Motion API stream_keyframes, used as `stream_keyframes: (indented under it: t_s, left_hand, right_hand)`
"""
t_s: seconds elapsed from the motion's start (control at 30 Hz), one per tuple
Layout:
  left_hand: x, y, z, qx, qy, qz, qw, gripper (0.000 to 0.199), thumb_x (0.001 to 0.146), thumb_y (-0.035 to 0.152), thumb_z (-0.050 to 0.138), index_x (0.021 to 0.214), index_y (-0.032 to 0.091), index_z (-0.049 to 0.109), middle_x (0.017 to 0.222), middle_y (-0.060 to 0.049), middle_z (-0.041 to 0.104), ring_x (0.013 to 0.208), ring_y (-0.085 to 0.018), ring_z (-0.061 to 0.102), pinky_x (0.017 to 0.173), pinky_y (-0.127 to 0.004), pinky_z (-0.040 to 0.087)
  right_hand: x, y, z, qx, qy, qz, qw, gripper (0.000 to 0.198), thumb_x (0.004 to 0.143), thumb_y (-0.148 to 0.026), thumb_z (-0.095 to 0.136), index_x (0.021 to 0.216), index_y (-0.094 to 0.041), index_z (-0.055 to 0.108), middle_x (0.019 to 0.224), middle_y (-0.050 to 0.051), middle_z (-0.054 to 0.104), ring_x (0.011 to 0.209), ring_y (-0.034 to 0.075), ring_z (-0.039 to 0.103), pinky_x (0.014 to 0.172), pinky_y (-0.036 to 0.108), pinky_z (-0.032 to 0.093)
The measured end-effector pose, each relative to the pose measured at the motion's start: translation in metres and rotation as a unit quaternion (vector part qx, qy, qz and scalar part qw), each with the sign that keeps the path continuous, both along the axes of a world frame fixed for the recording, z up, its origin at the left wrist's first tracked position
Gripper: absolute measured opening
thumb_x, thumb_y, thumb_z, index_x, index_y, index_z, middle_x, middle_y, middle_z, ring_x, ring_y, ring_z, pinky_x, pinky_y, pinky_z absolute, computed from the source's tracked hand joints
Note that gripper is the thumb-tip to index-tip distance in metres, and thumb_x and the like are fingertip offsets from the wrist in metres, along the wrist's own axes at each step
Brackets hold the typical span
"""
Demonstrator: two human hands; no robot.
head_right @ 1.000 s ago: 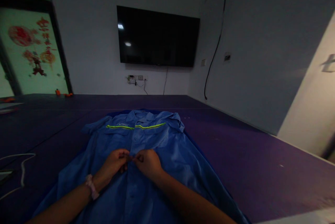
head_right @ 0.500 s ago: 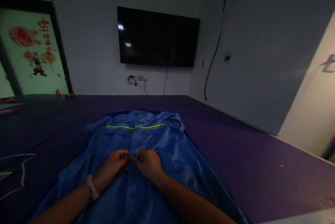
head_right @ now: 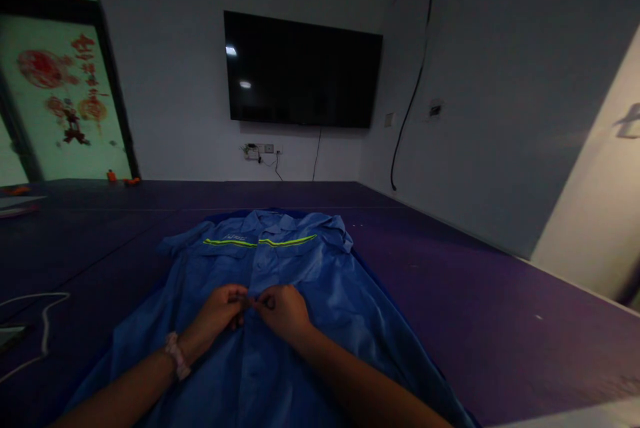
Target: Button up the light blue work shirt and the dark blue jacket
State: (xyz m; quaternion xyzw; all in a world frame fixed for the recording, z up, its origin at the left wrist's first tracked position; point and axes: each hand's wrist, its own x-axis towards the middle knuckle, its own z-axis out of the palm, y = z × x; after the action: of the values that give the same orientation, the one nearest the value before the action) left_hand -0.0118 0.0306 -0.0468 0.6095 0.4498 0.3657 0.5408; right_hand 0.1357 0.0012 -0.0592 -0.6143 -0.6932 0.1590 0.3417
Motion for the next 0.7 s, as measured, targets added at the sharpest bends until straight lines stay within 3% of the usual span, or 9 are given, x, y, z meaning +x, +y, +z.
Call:
stream_keyframes:
  t_s: [0.33, 0.5, 0.7]
  left_hand:
    - [-0.0008, 0.0003, -0.0023, -0.005, -0.005, 0.005, 1.0, 0.034, 0.06, 0.032, 0.06, 0.087, 0.012, 0.056, 0.046, 0.006, 0.051, 0.039, -0.008, 0.045, 0.04, -0.018, 0.03]
    - [-0.0012, 0.002, -0.0027, 0.0, -0.012, -0.001, 1.0, 0.027, 0.068, 0.038, 0.05, 0.076, 0.013, 0.057, 0.043, 0.004, 0.05, 0.037, -0.008, 0.044, 0.038, -0.018, 0.029]
    - [-0.0032, 0.0018, -0.0004, -0.014, -0.016, -0.018, 1.0, 0.027, 0.061, 0.021, 0.051, 0.086, 0.012, 0.057, 0.05, 0.004, 0.055, 0.041, -0.008, 0.048, 0.041, -0.018, 0.032]
  right_hand:
    - [0.0, -0.0011, 0.0014, -0.005, -0.009, -0.022, 1.0, 0.017, 0.072, -0.033, 0.059, 0.071, -0.018, 0.068, 0.061, 0.001, 0.065, 0.053, 0.01, 0.057, 0.047, 0.018, 0.032]
    - [0.0003, -0.0012, 0.0019, -0.018, -0.015, -0.035, 0.999, 0.019, 0.072, -0.035, 0.061, 0.07, -0.018, 0.068, 0.063, 0.002, 0.067, 0.055, 0.011, 0.059, 0.047, 0.018, 0.033]
    - [0.0011, -0.0005, 0.0021, -0.003, -0.03, -0.028, 0.999, 0.02, 0.075, -0.034, 0.057, 0.071, -0.019, 0.069, 0.063, 0.001, 0.067, 0.054, 0.011, 0.058, 0.047, 0.019, 0.032]
